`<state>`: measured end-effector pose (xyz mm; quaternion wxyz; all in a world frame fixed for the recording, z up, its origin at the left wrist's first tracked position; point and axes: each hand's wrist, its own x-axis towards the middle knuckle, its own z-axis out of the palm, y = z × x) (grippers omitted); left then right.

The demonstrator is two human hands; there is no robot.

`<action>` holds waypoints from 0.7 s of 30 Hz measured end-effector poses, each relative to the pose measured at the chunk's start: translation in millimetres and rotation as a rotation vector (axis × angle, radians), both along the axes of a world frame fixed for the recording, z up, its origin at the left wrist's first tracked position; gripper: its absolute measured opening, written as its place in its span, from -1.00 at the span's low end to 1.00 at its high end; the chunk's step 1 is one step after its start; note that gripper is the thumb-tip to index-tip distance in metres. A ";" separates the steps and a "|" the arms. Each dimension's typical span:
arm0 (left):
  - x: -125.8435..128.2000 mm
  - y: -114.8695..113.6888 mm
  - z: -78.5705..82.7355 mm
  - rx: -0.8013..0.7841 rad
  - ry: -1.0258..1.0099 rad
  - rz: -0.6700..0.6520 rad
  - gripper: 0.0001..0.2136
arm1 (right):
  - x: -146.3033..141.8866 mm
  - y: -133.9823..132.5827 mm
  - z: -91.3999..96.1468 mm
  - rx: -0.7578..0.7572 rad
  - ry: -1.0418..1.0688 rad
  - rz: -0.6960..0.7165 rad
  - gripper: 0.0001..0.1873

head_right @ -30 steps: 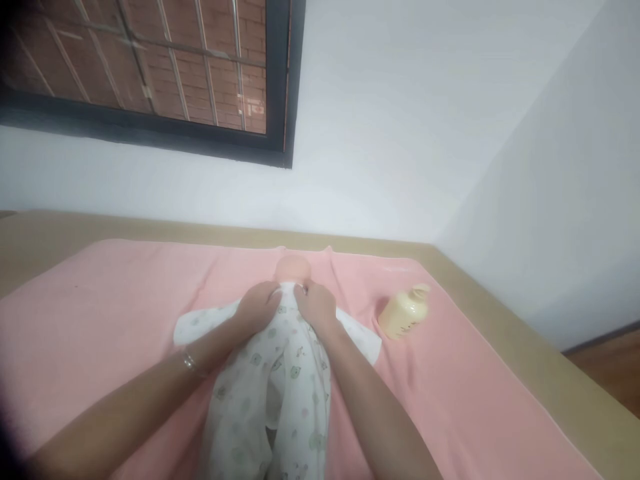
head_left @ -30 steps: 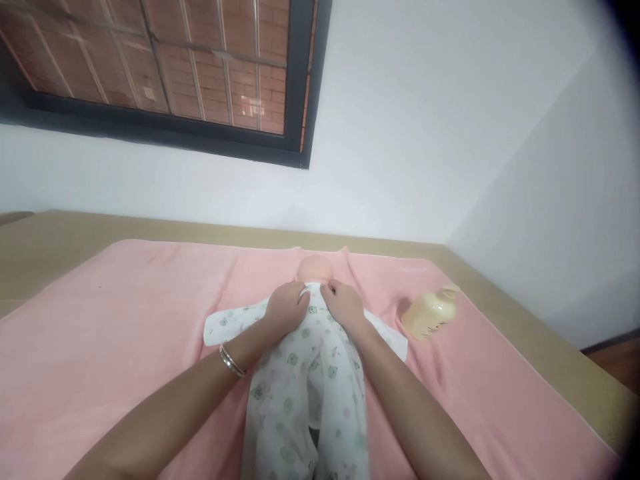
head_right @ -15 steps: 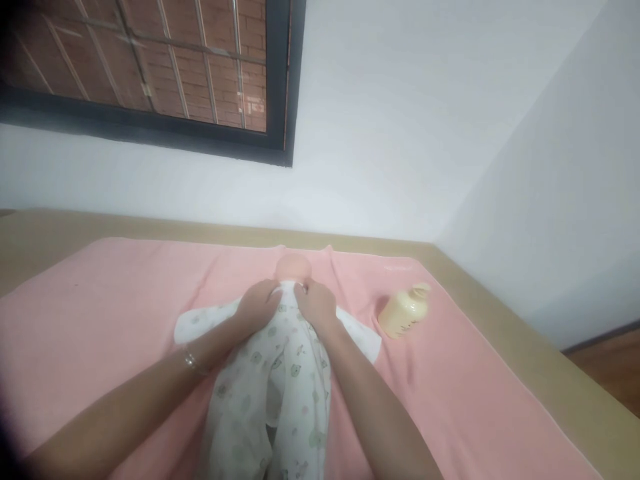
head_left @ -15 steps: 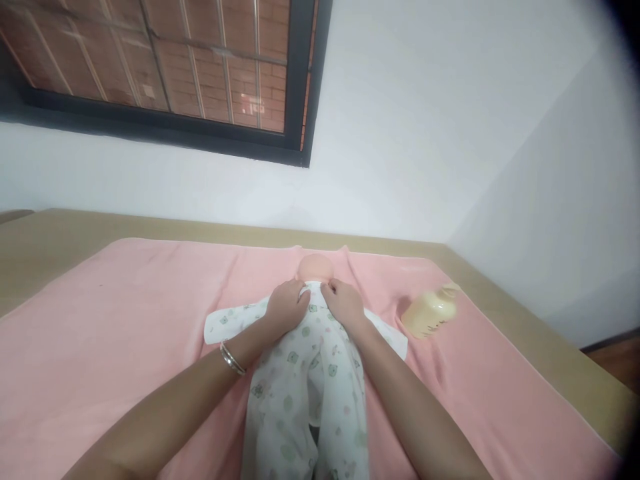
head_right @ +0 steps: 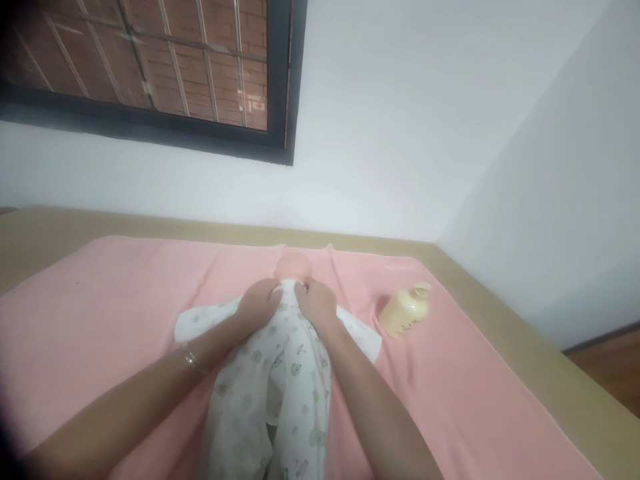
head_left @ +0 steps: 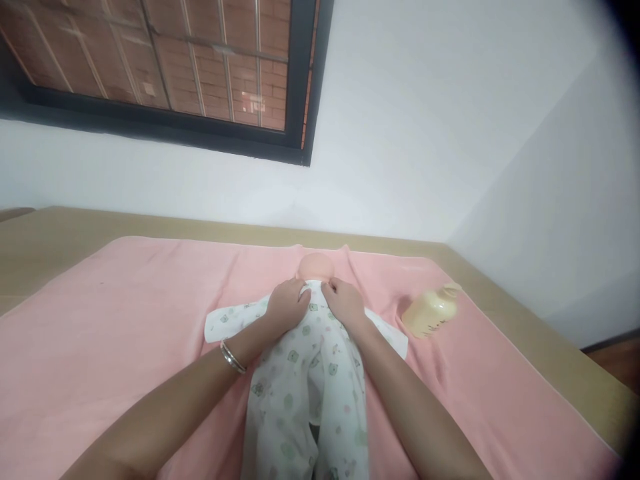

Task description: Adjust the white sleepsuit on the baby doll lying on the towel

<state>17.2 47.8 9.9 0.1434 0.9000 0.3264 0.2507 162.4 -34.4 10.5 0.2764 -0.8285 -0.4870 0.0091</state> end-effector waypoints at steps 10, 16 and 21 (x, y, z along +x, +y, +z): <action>-0.8 0.0 1.2 0.008 -0.010 -0.017 -0.77 | -1.0 -1.0 1.6 0.003 0.004 -0.001 -0.58; -0.3 0.1 1.7 -0.004 -0.010 -0.015 -0.77 | -0.7 -1.2 2.1 0.006 0.009 0.007 -0.58; -0.5 -1.4 2.7 -0.008 -0.004 -0.004 -0.78 | 0.1 -0.7 0.6 0.008 0.009 0.004 -0.57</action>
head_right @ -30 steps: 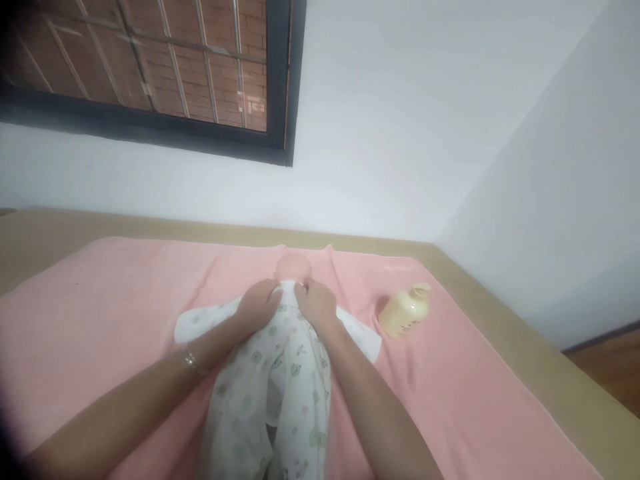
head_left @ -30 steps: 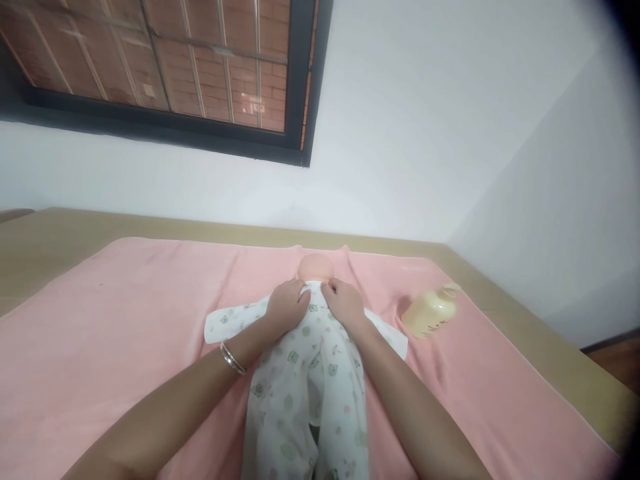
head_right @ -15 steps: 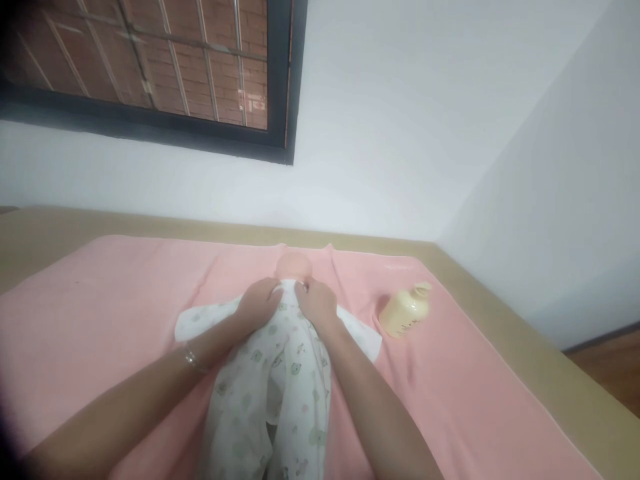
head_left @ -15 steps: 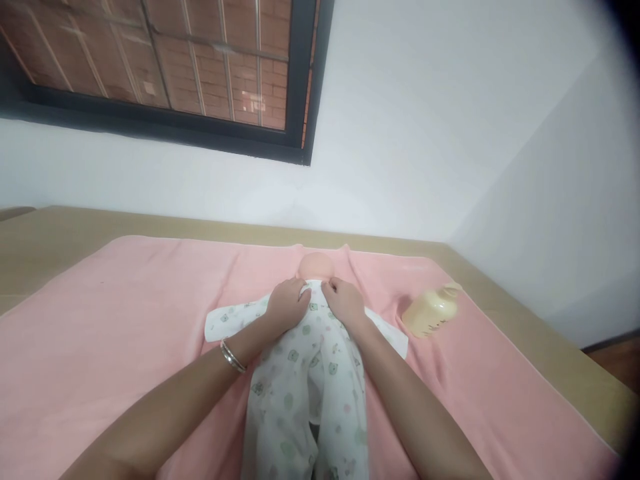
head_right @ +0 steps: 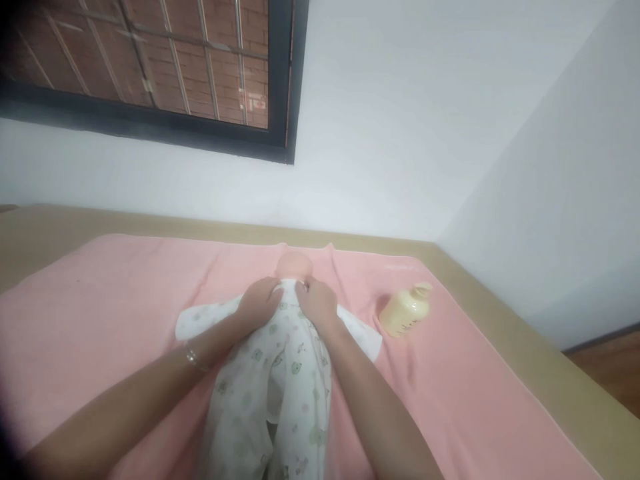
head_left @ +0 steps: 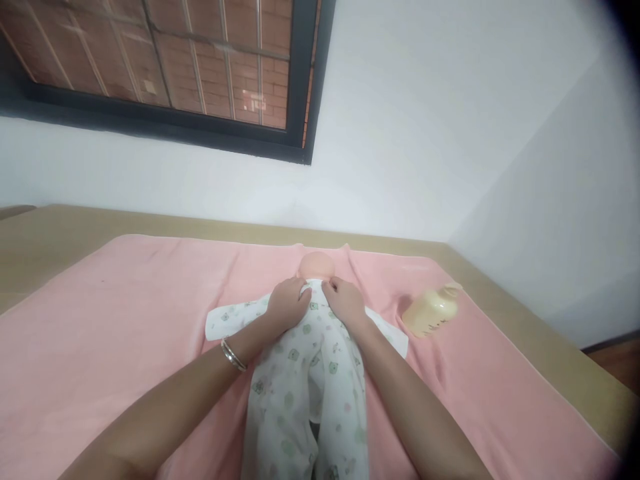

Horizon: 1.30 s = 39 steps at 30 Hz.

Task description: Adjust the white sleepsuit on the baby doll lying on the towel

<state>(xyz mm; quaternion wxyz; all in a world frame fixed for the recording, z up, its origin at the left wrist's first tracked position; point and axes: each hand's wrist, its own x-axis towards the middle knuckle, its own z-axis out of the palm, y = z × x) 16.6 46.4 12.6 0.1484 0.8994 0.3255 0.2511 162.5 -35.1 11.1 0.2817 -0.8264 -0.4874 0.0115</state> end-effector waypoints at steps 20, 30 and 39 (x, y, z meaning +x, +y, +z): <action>-0.1 -0.4 1.0 -0.022 -0.017 -0.006 -0.78 | -1.3 -1.3 2.9 -0.036 -0.006 -0.005 -0.57; -0.2 -0.2 0.6 -0.003 -0.017 -0.010 -0.77 | -1.4 -1.2 2.9 -0.026 -0.015 -0.007 -0.57; 0.4 -0.1 0.0 -0.018 -0.007 0.005 -0.78 | -1.3 -1.4 2.9 -0.027 -0.014 -0.009 -0.58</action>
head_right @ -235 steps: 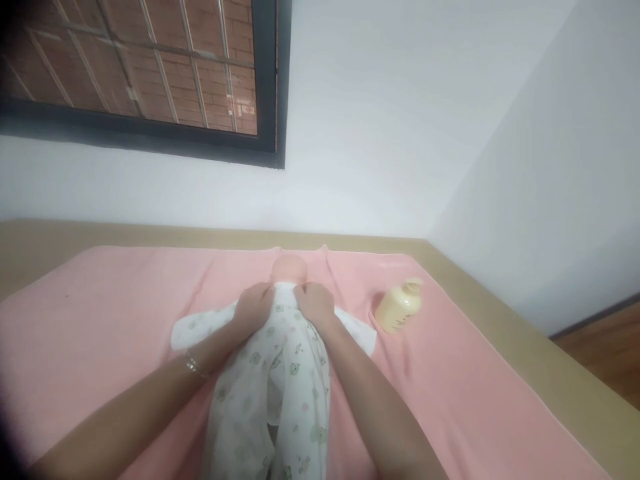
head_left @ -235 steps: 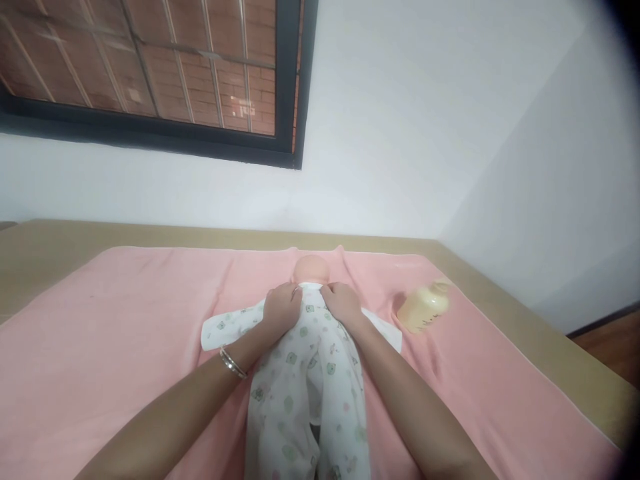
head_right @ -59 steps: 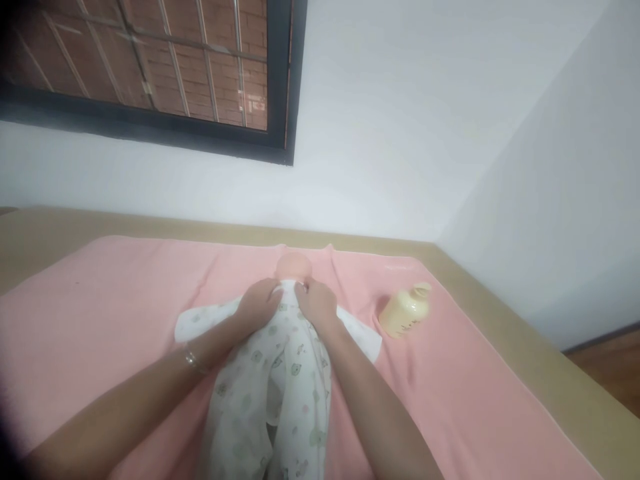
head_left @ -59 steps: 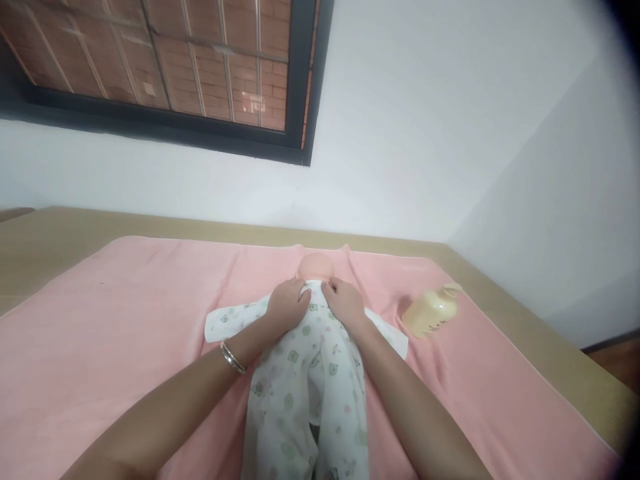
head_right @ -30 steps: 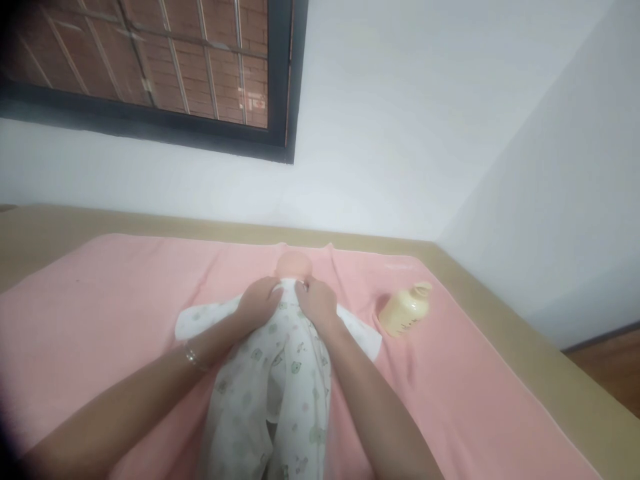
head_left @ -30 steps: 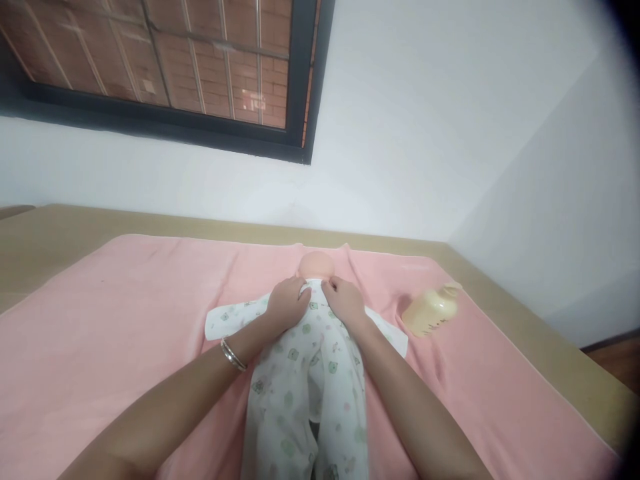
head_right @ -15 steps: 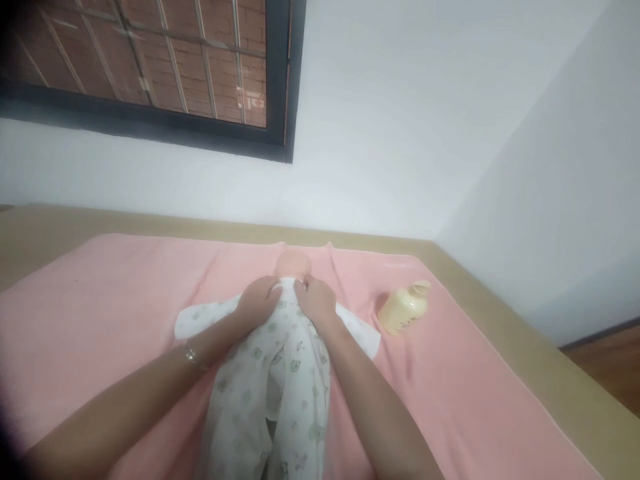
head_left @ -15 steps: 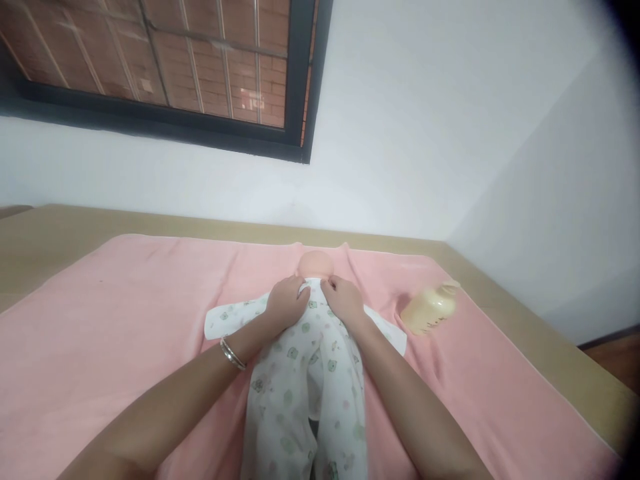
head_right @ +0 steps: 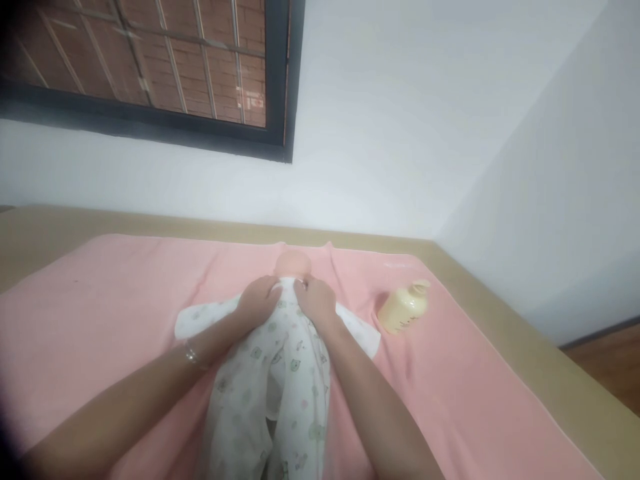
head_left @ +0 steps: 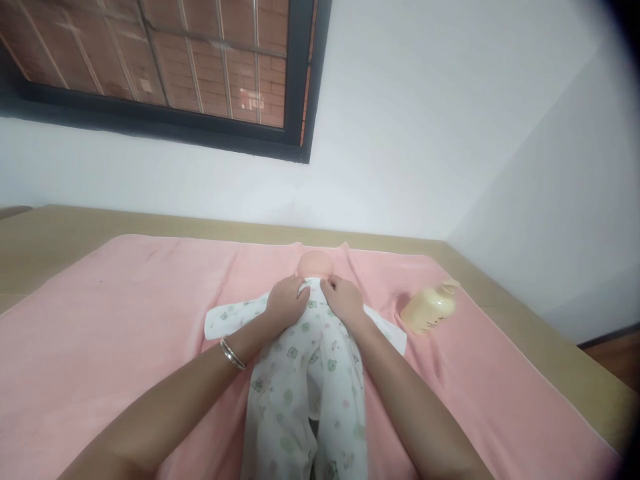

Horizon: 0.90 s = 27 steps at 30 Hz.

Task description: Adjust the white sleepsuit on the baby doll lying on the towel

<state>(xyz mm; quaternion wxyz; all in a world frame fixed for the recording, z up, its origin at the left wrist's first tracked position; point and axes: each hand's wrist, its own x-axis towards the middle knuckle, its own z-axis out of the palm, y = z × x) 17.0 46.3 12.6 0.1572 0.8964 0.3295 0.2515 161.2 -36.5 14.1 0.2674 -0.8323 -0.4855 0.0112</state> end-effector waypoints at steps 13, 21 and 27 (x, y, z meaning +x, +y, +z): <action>-0.5 -0.6 2.1 -0.003 0.008 0.002 -0.78 | -0.6 -0.4 0.9 -0.007 -0.011 0.009 -0.56; -0.9 -0.3 0.6 0.006 -0.008 0.008 -0.79 | -0.5 0.0 0.8 0.007 0.004 0.007 -0.58; -0.8 -0.1 0.2 0.008 -0.008 0.004 -0.79 | -0.4 -0.5 0.4 0.008 0.012 0.006 -0.57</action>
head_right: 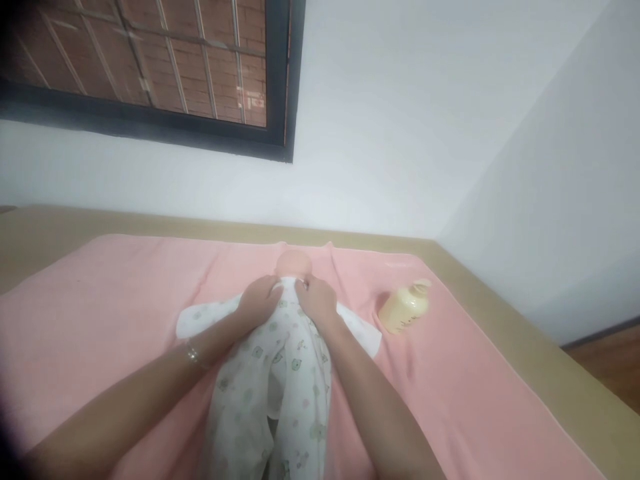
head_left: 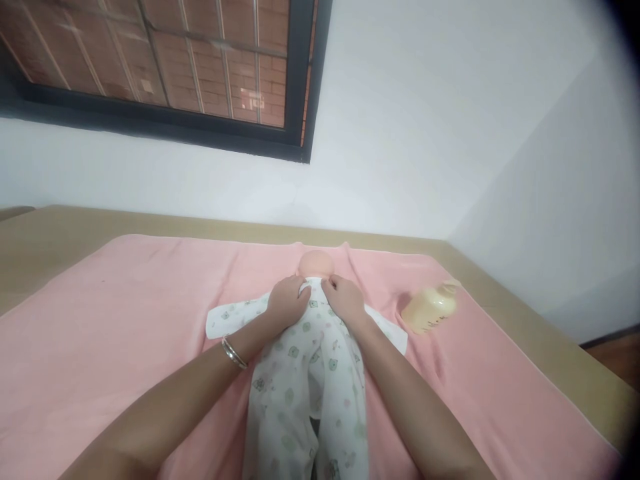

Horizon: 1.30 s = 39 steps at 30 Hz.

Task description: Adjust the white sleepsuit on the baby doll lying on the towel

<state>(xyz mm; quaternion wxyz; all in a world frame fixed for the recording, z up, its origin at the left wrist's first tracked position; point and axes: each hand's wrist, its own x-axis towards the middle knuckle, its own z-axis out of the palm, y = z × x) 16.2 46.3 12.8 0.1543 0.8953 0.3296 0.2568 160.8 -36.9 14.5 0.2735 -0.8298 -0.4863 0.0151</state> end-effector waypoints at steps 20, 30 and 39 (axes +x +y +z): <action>0.3 -0.5 -0.4 -0.001 0.004 -0.009 -0.78 | 1.0 -0.8 0.3 0.009 0.020 0.004 -0.58; 0.6 0.4 -0.4 -0.007 -0.011 -0.010 -0.78 | -0.1 -1.5 3.4 0.001 0.037 0.006 -0.59; -0.5 0.4 -0.1 -0.036 -0.028 -0.014 -0.77 | 0.1 -1.1 0.3 0.007 0.027 0.004 -0.57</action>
